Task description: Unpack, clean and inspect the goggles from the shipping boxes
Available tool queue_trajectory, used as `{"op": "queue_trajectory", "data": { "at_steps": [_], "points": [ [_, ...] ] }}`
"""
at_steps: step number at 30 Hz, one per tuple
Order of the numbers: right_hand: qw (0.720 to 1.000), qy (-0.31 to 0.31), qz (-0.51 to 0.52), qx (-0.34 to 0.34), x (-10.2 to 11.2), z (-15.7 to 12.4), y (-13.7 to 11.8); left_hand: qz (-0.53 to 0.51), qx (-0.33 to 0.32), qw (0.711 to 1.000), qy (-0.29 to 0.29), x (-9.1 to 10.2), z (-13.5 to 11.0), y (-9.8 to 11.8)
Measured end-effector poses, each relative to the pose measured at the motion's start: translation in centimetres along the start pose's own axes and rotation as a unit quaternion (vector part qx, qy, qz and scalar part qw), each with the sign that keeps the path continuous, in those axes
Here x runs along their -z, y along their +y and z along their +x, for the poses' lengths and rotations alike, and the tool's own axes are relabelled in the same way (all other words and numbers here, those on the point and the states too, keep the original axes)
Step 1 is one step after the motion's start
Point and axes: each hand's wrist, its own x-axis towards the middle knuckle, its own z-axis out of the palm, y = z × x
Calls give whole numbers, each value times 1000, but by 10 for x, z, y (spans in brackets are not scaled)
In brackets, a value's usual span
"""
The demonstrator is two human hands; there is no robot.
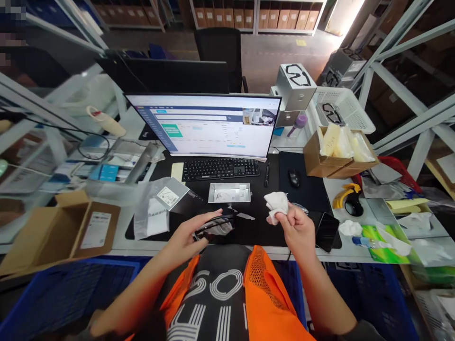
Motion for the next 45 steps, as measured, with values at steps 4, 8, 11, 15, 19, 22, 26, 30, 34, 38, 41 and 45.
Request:
{"op": "queue_trajectory", "data": {
  "at_steps": [4, 8, 11, 15, 19, 22, 26, 30, 34, 38, 41, 45],
  "points": [
    [987, -99, -75, 99, 5, 7, -17, 18, -23, 998, -54, 2, 6, 14],
    [968, -217, -57, 114, -9, 14, -33, 10, -25, 997, -69, 0, 7, 20],
    [959, -253, -59, 115, -12, 19, -40, 5, -26, 997, -77, 1, 5, 21],
    [943, -305, -68, 111, -13, 24, -43, 1, -35, 996, -81, 3, 4, 22],
    [896, -426, -85, 92, -23, 24, -44, 6, -45, 997, -68, -2, 6, 18],
    [852, -512, -87, 59, -28, 21, -43, 38, -38, 999, -7, -7, 8, 14],
    [861, -507, -45, -15, -28, 14, -41, 79, -45, 993, 79, -10, 9, 13],
    [881, -465, -89, 11, -43, 0, -43, 181, -112, 974, 71, -16, 13, 14],
    [879, -434, -181, 82, -73, -8, -44, 275, -172, 945, 43, -25, 18, 11],
    [865, -493, -90, -11, -72, 1, -37, 213, -154, 964, 50, -22, 16, 7],
    [835, -547, -22, -53, -51, 11, -36, 142, -122, 980, 67, -13, 11, 7],
    [843, -530, 22, -95, -35, 12, -40, 96, -96, 988, 73, -2, 7, 10]
  ]
}}
